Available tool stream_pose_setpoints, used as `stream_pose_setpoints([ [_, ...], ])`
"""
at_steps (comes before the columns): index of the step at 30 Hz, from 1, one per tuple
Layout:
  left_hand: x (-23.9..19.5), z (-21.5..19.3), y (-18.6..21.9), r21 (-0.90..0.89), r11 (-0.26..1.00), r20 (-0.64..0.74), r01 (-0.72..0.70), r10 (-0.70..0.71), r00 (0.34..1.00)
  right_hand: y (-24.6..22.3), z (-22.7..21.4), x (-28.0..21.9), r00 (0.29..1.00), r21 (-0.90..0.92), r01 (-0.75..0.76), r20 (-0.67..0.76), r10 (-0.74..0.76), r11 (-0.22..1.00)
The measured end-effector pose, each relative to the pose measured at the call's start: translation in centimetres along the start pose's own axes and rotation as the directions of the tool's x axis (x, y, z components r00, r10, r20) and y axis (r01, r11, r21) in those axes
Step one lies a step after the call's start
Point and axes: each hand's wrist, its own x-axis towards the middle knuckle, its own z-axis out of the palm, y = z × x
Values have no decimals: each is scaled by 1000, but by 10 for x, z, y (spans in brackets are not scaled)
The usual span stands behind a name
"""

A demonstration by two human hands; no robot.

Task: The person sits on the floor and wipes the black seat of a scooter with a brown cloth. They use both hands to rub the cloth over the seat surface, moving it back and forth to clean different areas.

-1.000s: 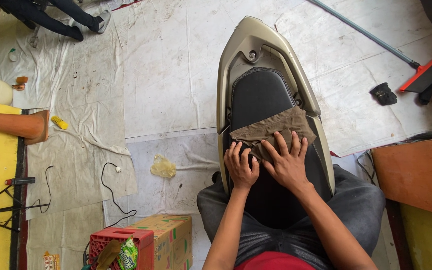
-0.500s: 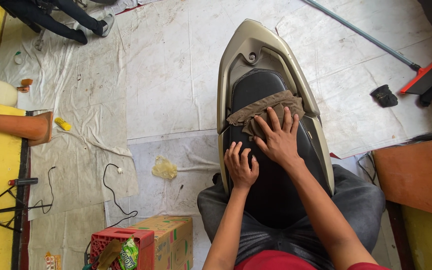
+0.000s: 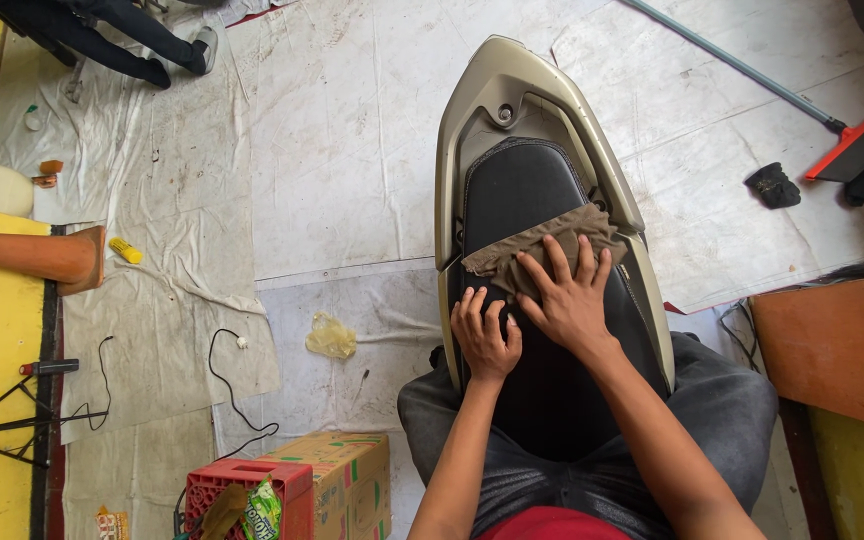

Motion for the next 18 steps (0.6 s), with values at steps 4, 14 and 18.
stream_pose_setpoints([
  [4,2,0,-1,8,1000,-1,-2,2,1000,-2,17,66,998,13,1,-64,0,1000],
  [14,-3,4,-2,13,1000,-2,21,-21,1000,-2,0,51,998,61,53,-20,-52,997],
  [18,-4,1,0,-10,1000,-12,5,-5,1000,-1,-12,-16,998,48,60,29,-61,997],
])
